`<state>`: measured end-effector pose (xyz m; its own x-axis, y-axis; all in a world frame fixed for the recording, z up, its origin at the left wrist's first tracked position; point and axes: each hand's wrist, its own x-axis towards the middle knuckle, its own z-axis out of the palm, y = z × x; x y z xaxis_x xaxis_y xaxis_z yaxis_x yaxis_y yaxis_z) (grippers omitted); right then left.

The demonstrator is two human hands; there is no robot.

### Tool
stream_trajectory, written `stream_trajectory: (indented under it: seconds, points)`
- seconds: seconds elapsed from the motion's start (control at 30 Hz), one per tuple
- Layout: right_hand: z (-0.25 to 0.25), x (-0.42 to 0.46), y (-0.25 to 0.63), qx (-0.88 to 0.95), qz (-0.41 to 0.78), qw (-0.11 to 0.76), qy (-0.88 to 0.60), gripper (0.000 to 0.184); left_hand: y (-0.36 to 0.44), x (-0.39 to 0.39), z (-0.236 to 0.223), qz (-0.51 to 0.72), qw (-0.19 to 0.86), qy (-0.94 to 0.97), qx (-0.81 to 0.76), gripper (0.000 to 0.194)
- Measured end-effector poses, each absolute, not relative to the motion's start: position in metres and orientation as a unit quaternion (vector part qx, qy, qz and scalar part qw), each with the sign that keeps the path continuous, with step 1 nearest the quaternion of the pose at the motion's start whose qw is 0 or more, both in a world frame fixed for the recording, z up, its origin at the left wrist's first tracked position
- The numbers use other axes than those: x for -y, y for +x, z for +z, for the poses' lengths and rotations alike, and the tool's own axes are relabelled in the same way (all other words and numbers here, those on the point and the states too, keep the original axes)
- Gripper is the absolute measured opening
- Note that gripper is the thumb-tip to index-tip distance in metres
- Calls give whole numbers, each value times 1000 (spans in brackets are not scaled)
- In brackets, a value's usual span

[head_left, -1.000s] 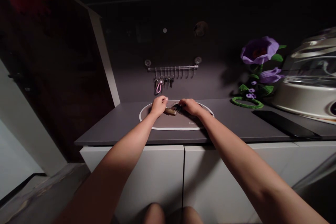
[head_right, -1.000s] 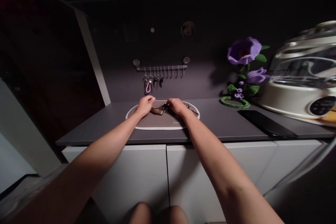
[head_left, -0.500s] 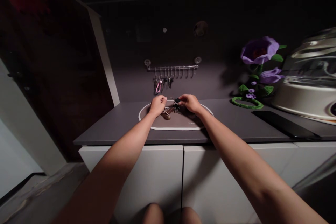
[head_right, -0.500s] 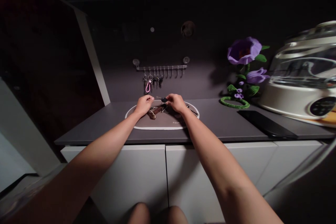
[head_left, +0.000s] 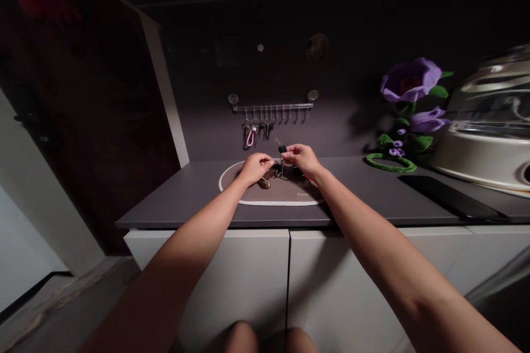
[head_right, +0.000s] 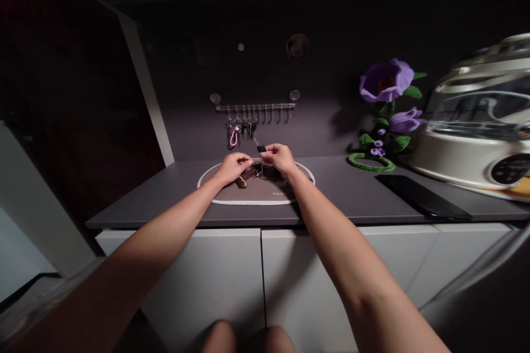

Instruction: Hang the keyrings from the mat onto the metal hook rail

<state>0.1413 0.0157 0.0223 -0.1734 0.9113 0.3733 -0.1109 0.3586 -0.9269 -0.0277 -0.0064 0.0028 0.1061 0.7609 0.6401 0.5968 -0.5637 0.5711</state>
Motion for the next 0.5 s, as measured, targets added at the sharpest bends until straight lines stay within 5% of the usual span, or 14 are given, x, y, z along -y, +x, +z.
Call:
stream_trajectory:
  seconds: [0.5]
  points:
    - [28, -9, 135, 571, 537, 559, -271, 23, -22, 9, 6, 498, 155, 741, -424, 19]
